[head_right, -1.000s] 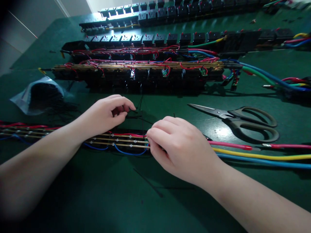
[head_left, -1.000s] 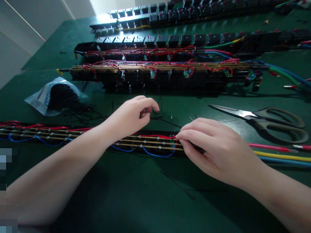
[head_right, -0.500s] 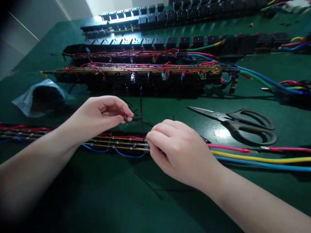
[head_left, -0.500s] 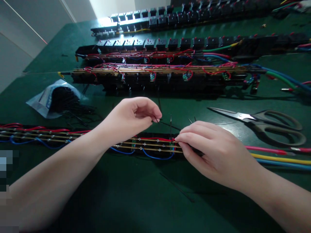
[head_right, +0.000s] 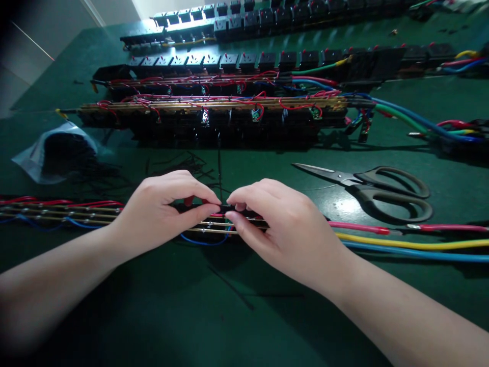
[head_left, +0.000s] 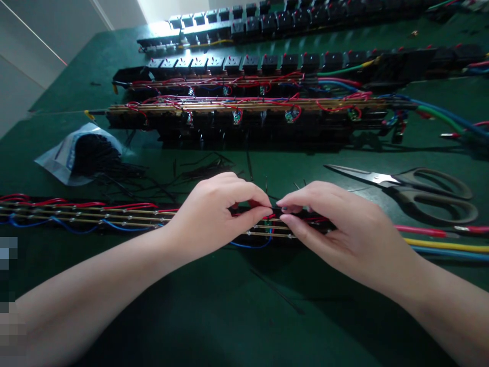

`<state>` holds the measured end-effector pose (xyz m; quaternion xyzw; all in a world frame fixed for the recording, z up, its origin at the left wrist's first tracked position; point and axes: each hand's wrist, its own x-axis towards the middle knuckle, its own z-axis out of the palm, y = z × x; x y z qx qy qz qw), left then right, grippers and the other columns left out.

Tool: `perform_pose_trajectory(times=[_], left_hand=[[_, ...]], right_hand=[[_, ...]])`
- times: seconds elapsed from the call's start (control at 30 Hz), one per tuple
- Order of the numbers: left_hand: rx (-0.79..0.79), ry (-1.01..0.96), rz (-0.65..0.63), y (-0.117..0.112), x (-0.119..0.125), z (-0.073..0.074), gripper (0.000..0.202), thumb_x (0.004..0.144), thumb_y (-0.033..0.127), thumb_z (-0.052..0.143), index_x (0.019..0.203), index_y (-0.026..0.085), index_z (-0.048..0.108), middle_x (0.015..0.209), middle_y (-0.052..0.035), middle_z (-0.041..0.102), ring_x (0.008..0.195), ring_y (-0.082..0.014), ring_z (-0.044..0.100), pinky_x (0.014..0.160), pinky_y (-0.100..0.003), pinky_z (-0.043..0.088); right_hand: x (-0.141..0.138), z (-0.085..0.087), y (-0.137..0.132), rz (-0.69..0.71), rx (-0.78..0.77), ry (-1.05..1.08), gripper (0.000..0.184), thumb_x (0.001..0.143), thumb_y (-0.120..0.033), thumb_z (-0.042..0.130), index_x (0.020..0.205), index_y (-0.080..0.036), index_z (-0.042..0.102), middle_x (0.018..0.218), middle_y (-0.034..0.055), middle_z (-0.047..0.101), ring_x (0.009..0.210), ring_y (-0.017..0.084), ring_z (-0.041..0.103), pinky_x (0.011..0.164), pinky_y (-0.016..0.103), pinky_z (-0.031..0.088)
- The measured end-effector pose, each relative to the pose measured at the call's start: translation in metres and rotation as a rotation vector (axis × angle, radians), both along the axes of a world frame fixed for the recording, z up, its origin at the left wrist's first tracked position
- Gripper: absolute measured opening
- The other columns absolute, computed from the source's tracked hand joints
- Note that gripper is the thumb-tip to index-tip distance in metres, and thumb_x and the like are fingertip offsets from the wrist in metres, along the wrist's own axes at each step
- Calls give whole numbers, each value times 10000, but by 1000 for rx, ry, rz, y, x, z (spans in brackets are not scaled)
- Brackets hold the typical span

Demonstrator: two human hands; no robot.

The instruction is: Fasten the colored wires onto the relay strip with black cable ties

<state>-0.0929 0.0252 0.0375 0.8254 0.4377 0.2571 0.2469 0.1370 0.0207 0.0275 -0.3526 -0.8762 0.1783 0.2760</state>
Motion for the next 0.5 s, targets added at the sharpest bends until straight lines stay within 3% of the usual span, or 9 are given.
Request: perform_pose_trajectory(times=[0.5], left_hand=[[-45,-48,-71,2,-2,-3,105,943,225,664,904,217,760,877,10,764,814,-134,667,741,-254,510]], right_hand=[[1,2,2,20,-53,71,131,969,-186,602,977,-256,712,897,35,747,786,182,702,656,317,579]])
